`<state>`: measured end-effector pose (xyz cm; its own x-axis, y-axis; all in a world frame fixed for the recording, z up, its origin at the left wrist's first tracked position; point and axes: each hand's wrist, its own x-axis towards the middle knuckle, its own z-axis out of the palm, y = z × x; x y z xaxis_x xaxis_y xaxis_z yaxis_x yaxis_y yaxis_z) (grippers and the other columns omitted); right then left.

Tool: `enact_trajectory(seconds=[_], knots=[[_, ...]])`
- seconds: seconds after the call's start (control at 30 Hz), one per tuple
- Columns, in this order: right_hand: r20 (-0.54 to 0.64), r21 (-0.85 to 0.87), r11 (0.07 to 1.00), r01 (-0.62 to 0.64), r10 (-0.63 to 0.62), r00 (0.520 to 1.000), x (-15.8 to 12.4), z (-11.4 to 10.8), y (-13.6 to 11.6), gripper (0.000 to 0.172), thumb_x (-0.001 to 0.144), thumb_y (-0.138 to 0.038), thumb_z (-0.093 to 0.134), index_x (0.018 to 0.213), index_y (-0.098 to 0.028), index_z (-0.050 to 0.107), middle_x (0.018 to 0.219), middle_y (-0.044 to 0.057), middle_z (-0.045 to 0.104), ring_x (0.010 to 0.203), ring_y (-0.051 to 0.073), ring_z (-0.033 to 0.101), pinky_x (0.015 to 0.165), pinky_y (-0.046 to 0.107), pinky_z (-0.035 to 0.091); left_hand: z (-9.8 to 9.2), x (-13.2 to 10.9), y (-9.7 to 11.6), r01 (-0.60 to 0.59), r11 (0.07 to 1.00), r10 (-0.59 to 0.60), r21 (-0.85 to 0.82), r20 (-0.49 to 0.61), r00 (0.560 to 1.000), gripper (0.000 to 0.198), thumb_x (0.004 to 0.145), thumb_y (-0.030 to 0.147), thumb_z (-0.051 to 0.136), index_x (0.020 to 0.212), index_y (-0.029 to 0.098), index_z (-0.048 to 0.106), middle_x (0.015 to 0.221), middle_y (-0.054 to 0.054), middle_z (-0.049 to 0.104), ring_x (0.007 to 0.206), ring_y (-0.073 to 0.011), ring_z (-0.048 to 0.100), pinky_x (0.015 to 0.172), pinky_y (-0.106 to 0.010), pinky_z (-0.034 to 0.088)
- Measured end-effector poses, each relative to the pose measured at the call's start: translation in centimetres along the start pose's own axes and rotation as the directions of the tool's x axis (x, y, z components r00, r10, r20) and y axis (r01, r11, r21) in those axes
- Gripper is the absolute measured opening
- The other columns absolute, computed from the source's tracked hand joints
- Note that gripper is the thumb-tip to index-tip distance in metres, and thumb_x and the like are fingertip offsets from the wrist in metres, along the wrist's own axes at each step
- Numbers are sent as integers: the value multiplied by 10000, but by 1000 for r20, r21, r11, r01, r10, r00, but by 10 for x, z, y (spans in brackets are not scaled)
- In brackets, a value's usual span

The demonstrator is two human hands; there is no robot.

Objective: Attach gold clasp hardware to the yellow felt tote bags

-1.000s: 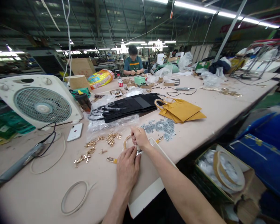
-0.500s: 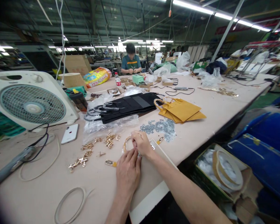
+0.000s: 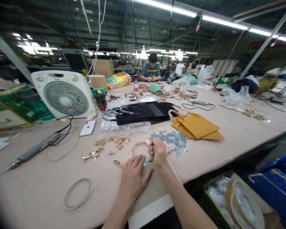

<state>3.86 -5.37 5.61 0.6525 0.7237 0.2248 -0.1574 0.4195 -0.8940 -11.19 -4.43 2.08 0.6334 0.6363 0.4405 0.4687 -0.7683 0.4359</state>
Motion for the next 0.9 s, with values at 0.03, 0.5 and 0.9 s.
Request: enact_trajectory(seconds=[0.03, 0.5, 0.9], knots=[[-5, 29, 1000, -2, 2, 1000, 4, 0, -4, 374, 948, -506, 625, 727, -221, 526, 526, -77, 420, 404, 80, 340, 400, 217, 250, 0, 0, 1, 9, 1000, -9, 0, 3, 1000, 514, 915, 432, 725, 1375, 243, 595, 1383, -112, 665, 1262, -345, 582, 1102, -572, 459], [305, -129, 990, 51, -9, 952, 0, 17, -21, 496, 970, -552, 616, 620, -215, 521, 493, -60, 388, 380, 75, 317, 388, 241, 218, -5, 1, 6, 58, 998, -58, -8, 29, 998, 532, 855, 428, 791, 1330, 274, 610, 1292, -65, 692, 1230, -303, 573, 1106, -508, 442], [273, -109, 986, 127, -93, 957, -3, 15, -26, 470, 975, -546, 598, 631, -243, 494, 492, -59, 362, 399, 106, 336, 402, 262, 256, -6, 1, 8, 65, 998, -65, -3, 49, 997, 484, 848, 453, 795, 1265, 266, 637, 1269, -68, 710, 1203, -307, 590, 1084, -506, 453]])
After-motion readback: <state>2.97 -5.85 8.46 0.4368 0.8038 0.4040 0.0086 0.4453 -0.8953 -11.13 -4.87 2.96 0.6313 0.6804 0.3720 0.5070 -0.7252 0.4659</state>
